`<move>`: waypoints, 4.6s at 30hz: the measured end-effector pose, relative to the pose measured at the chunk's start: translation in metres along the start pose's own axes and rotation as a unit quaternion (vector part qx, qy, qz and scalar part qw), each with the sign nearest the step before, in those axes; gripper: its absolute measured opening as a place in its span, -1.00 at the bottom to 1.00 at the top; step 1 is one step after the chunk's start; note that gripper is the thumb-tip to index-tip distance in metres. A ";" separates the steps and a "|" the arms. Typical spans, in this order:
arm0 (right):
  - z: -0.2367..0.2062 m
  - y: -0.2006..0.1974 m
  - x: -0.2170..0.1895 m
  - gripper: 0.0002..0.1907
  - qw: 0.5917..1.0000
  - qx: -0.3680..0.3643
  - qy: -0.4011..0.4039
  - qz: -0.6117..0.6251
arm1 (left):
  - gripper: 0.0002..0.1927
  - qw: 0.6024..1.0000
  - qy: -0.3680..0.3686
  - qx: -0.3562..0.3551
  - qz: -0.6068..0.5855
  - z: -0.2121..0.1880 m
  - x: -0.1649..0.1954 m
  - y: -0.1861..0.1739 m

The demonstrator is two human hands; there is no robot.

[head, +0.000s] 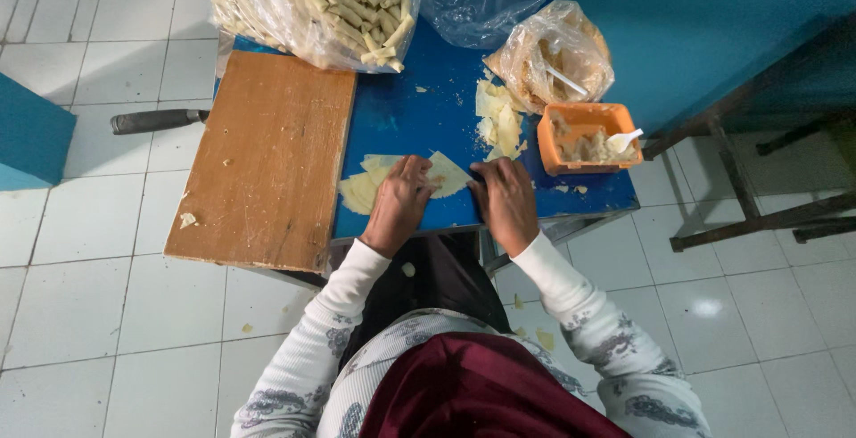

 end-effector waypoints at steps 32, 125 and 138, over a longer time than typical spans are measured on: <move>0.027 0.040 0.012 -0.93 0.991 -0.056 0.014 0.119 | -0.89 0.987 0.108 -0.035 0.117 0.008 0.002 0.005; 0.054 0.081 -0.066 -0.80 0.989 -0.063 -0.082 0.109 | -0.80 0.945 -0.012 0.010 0.327 -0.007 -0.020 -0.060; 0.074 0.036 0.004 -0.91 0.990 -0.011 -0.096 0.099 | -0.84 0.989 -0.029 0.085 0.118 -0.032 0.026 -0.068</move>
Point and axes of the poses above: each hand's wrist, its own z-axis towards the middle knuckle, its own y-axis out of the palm, x = y × z, the point moved 5 cm from there along z, towards the middle knuckle, and after that the axes turned 3 degrees about x, right-handed, at the moved point
